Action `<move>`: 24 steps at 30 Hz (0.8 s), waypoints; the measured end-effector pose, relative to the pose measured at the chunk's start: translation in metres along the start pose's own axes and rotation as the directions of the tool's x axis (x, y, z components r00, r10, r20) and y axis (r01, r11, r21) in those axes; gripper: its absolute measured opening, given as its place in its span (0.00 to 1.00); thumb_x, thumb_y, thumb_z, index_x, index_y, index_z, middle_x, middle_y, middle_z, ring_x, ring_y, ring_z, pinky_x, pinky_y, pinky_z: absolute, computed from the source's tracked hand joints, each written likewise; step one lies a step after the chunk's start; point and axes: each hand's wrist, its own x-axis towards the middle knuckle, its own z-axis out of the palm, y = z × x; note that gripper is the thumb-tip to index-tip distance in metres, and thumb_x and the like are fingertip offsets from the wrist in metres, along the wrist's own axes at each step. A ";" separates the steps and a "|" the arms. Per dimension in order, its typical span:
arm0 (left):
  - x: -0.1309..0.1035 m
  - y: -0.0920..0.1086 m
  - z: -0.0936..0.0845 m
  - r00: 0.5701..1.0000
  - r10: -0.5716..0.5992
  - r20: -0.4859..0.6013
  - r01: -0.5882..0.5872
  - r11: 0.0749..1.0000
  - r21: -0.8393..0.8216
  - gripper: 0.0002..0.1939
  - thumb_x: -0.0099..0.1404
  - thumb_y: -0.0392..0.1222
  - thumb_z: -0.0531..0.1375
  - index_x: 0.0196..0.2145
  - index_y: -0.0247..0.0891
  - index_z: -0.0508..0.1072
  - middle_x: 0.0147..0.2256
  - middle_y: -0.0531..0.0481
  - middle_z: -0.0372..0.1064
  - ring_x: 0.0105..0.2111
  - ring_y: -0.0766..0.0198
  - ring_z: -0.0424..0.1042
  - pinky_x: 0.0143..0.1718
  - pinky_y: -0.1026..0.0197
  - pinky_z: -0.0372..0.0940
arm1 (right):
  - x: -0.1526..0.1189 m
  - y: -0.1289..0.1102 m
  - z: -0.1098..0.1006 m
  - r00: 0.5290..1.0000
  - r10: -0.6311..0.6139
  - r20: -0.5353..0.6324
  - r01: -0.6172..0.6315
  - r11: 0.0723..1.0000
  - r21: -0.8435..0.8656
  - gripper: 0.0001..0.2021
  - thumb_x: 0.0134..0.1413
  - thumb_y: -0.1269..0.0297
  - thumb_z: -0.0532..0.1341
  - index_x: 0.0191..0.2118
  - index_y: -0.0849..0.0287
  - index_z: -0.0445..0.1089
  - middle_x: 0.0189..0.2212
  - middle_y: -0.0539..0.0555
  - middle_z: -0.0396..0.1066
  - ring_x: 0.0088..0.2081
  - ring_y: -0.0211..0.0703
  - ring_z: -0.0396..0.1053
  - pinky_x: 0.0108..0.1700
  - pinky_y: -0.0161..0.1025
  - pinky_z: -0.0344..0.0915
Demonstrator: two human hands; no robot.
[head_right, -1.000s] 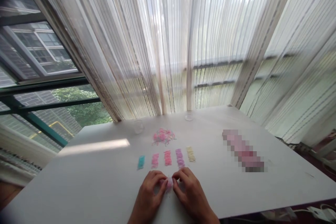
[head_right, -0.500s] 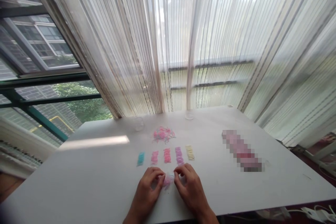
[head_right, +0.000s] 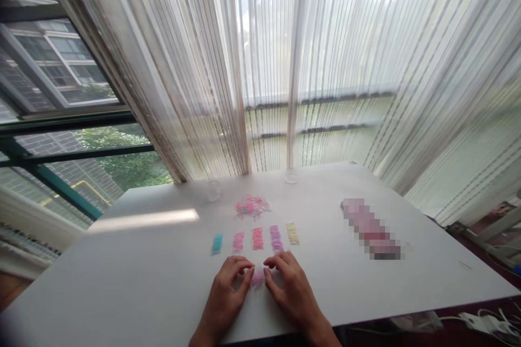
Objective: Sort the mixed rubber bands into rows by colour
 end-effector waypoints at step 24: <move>-0.001 0.002 0.000 0.999 0.033 0.016 -0.033 0.999 0.006 0.06 0.71 0.39 0.58 0.38 0.42 0.76 0.38 0.48 0.74 0.39 0.59 0.75 0.41 0.58 0.73 | 0.000 0.002 0.003 0.999 -0.022 0.024 0.020 0.997 0.073 0.06 0.66 0.67 0.59 0.38 0.55 0.72 0.33 0.52 0.73 0.34 0.43 0.72 0.39 0.39 0.69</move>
